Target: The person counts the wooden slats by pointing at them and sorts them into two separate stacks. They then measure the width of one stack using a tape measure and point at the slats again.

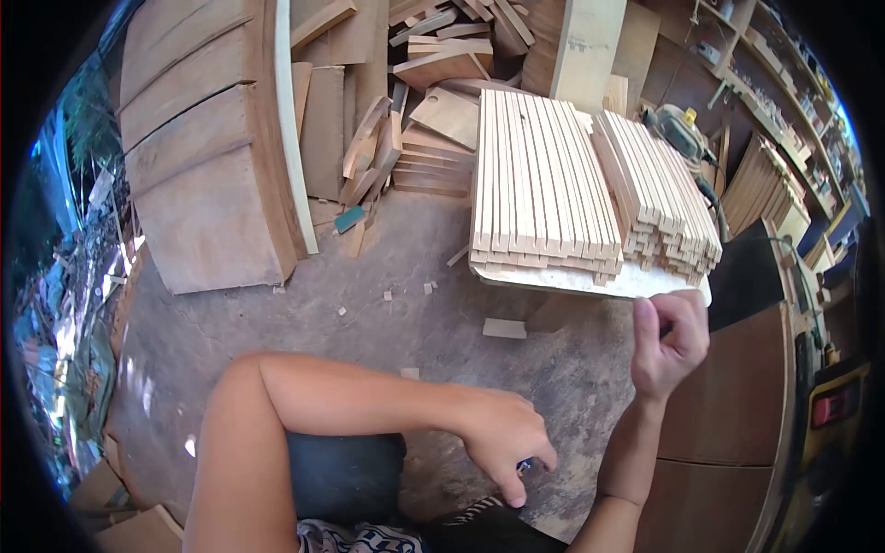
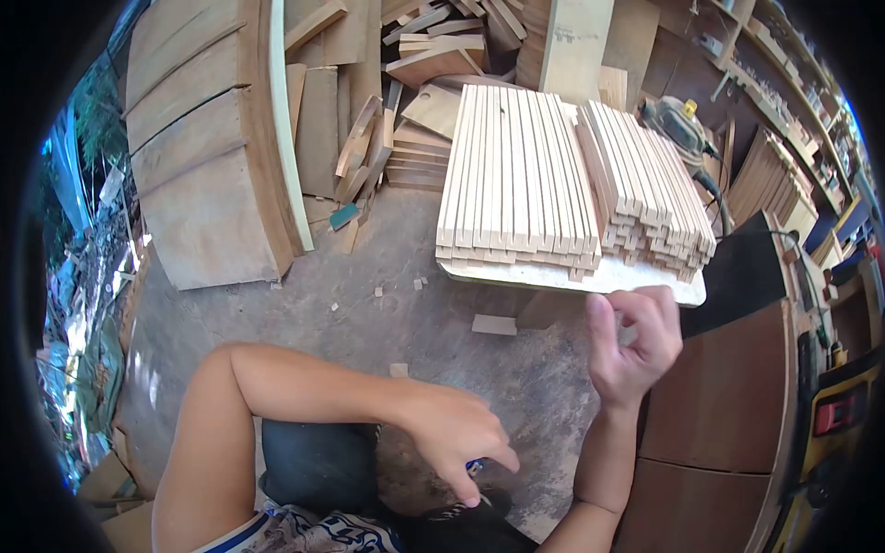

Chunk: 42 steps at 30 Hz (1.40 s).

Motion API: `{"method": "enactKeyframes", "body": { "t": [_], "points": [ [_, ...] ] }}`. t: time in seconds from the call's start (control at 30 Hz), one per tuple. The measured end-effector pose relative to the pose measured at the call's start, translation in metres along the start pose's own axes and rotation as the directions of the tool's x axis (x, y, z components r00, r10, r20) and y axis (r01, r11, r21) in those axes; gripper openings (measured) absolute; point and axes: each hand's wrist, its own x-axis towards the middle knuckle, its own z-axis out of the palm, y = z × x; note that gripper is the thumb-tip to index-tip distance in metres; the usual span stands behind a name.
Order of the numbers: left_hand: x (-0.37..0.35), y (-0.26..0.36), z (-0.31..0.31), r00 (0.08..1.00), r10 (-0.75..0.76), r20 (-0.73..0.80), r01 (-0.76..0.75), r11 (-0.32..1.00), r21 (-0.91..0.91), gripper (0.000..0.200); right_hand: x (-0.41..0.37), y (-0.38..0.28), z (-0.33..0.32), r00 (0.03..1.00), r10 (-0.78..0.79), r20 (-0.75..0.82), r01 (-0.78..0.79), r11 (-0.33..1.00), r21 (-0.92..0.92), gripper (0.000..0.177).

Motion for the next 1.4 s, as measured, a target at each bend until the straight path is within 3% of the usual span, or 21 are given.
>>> {"method": "enactKeyframes", "body": {
  "t": [0.03, 0.13, 0.27, 0.37, 0.67, 0.9, 1.07, 1.4],
  "points": [
    [0.004, -0.002, -0.001, 1.000, 0.004, -0.016, -0.004, 1.000, 0.006, 0.075, 0.005, -0.007, -0.004, 0.999, 0.026, -0.043, -0.024, 0.999, 0.041, 0.015],
    [0.012, -0.001, -0.007, 0.996, -0.008, -0.086, 0.006, 1.000, -0.023, 0.076, 0.009, -0.013, -0.024, 0.978, -0.079, -0.192, 0.115, 0.977, 0.181, 0.020],
    [0.015, 0.001, -0.010, 0.991, -0.135, 0.019, 0.133, 0.990, 0.055, 0.077, 0.013, -0.027, -0.054, 0.938, -0.158, -0.307, 0.245, 0.932, 0.269, 0.019],
    [0.021, -0.004, -0.004, 0.982, -0.168, 0.081, 0.161, 0.983, 0.094, 0.077, 0.009, -0.036, -0.067, 0.894, -0.236, -0.380, 0.353, 0.895, 0.274, 0.006],
    [0.022, -0.009, -0.001, 0.961, -0.219, 0.166, 0.200, 0.972, 0.122, 0.081, -0.001, -0.055, -0.083, 0.809, -0.313, -0.498, 0.466, 0.857, 0.218, 0.018],
    [0.021, -0.011, 0.000, 0.939, -0.237, 0.250, 0.211, 0.969, 0.125, 0.082, -0.005, -0.050, -0.099, 0.848, -0.262, -0.461, 0.415, 0.869, 0.271, 0.011],
    [0.024, -0.014, 0.001, 0.935, -0.237, 0.265, 0.211, 0.970, 0.122, 0.082, -0.007, -0.041, -0.111, 0.870, -0.223, -0.439, 0.345, 0.913, 0.219, 0.024],
    [0.033, -0.016, -0.003, 0.902, -0.322, 0.288, 0.288, 0.945, 0.155, 0.085, -0.010, -0.030, -0.122, 0.860, -0.180, -0.477, 0.307, 0.930, 0.203, 0.025]
  ]
}}
